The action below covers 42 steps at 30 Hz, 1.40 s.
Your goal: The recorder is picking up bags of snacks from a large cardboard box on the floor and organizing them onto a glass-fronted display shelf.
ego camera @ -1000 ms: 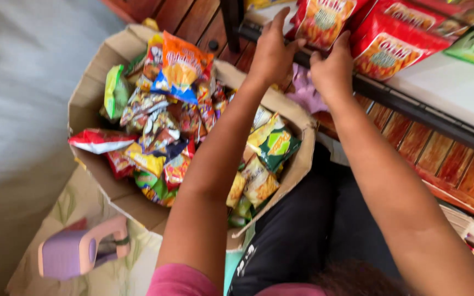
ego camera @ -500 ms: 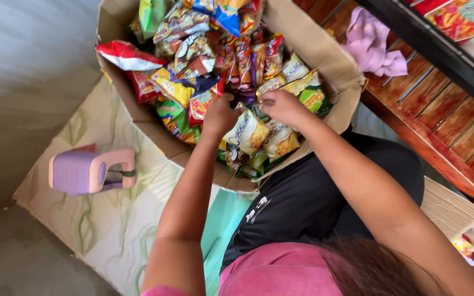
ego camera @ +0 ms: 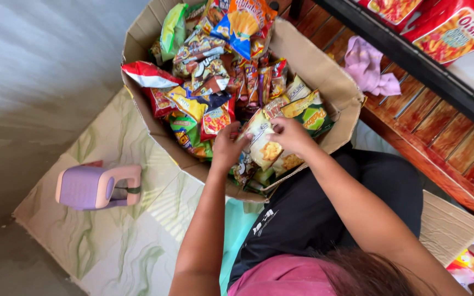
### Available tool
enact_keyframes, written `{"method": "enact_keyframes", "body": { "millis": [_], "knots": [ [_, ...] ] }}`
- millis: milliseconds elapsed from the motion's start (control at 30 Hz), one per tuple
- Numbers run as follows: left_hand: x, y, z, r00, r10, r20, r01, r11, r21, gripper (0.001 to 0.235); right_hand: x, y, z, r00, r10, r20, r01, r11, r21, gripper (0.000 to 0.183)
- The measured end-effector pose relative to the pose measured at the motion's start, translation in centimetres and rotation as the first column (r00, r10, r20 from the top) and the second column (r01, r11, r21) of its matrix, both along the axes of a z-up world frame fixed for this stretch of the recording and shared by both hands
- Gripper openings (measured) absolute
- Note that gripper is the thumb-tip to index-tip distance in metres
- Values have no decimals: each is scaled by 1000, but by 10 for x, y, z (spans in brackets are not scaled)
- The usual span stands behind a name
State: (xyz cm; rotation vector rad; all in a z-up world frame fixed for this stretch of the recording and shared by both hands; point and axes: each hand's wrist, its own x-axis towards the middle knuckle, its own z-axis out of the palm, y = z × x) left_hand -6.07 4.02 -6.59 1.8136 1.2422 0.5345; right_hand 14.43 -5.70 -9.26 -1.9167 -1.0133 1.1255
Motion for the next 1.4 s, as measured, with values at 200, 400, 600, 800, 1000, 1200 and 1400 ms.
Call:
{"method": "enact_keyframes", "body": {
  "millis": [200,400,600,800,1000,1200,1400],
  "knots": [
    [30,3,58,805,111,582,193,880,-434,40,9,-23,120,883,-90,-460,218,948,232,55],
    [67,-27,122,782,-148,605,321,928,-188,30,22,-47,169,838,-152,-524,377,856,355,36],
    [88,-68,191,609,-1,793,401,863,-307,48,27,-69,176,770,-226,-597,558,692,458,25],
    [110,-87,176,655,-18,755,335,903,-269,28,31,-106,229,809,-164,-565,495,708,503,42],
    [143,-117,189,638,5,770,377,870,-319,30,53,-147,226,694,-265,-669,643,646,411,32],
    [189,-146,237,623,-328,710,671,691,-269,66,110,-201,253,660,-407,-632,750,411,519,33],
    [292,-183,251,438,-553,709,721,687,90,50,164,-275,287,668,-660,-344,665,323,673,51]
  ]
}}
